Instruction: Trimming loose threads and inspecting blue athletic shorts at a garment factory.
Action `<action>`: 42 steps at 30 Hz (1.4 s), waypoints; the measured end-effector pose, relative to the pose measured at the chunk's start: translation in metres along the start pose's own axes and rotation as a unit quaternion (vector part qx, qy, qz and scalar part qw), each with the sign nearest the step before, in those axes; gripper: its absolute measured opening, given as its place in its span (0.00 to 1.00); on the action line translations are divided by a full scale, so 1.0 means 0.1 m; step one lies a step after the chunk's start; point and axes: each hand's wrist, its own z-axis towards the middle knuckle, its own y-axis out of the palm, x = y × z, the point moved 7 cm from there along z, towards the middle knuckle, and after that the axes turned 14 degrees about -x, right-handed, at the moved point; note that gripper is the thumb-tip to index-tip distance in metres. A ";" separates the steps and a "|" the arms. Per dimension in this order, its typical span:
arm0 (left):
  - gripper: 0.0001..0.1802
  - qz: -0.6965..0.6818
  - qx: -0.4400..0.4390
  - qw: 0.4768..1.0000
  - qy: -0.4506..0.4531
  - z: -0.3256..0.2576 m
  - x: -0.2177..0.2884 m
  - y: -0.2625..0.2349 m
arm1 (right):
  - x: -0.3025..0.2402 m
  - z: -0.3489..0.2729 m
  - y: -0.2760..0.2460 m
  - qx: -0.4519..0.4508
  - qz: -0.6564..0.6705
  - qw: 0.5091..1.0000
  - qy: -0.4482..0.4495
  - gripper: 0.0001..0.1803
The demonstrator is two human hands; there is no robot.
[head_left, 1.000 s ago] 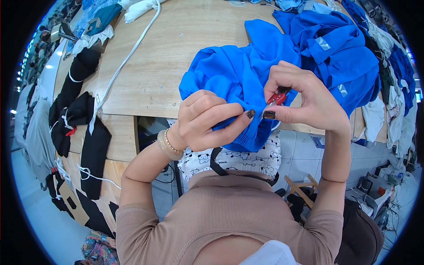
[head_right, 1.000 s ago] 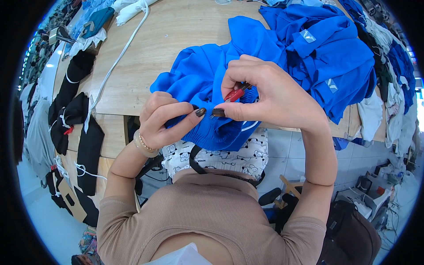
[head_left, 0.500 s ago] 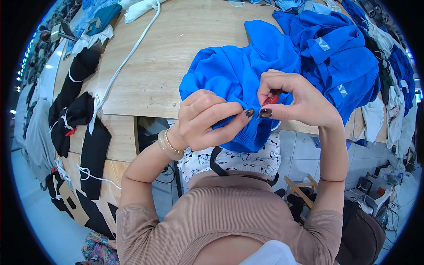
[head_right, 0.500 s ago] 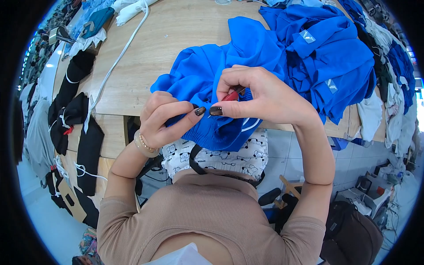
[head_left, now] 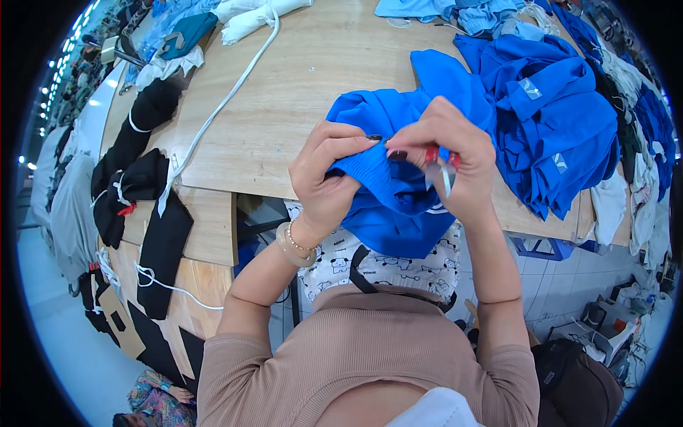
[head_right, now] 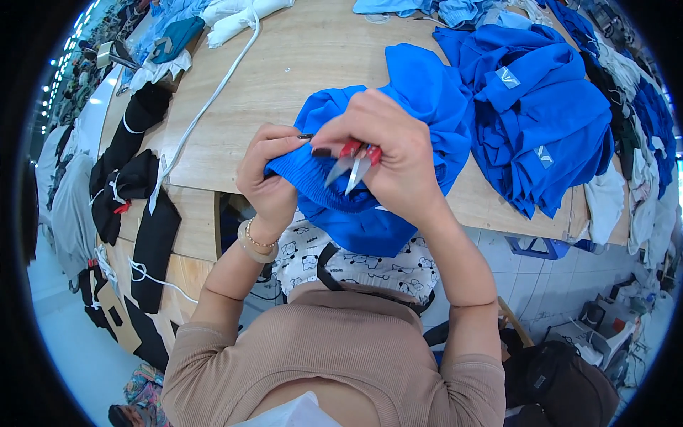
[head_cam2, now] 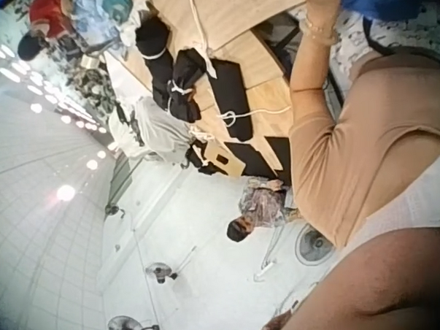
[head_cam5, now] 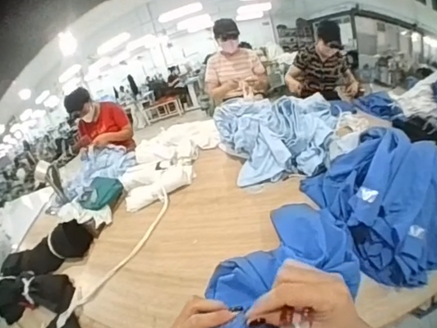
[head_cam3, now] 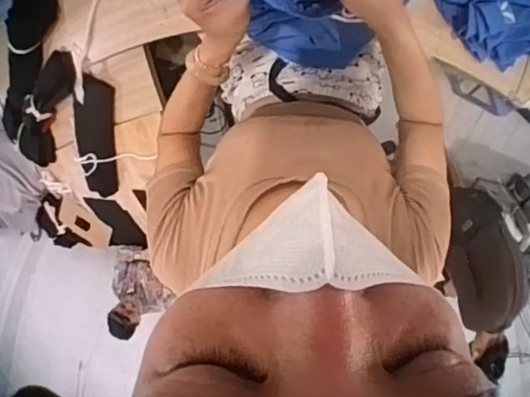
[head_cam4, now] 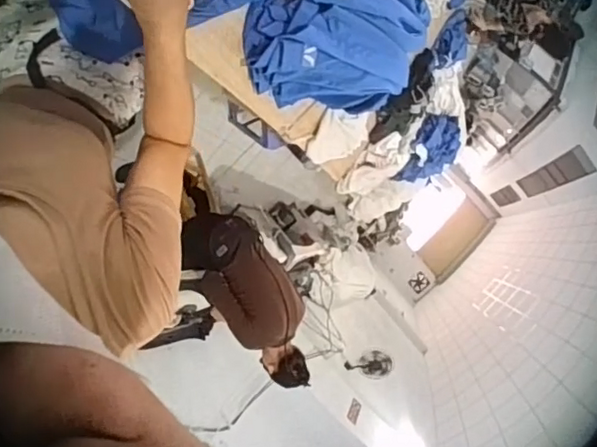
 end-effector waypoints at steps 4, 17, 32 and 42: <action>0.11 -0.038 0.025 0.998 -0.044 -0.08 -0.14 -0.05 | 0.12 -0.02 -0.14 0.102 0.075 0.991 0.036 0.05; 0.08 -0.059 0.099 0.983 -0.143 -0.15 -0.34 -0.20 | 0.24 -0.20 -0.51 0.233 0.167 0.958 0.019 0.06; 0.09 0.245 0.155 0.957 0.019 -0.06 -0.36 -0.58 | -0.25 -0.64 -0.40 0.156 -0.338 0.927 0.044 0.20; 0.13 0.086 -0.056 0.978 -0.183 -0.91 -0.08 -0.16 | 0.10 -1.08 0.16 0.023 -0.259 0.957 0.129 0.15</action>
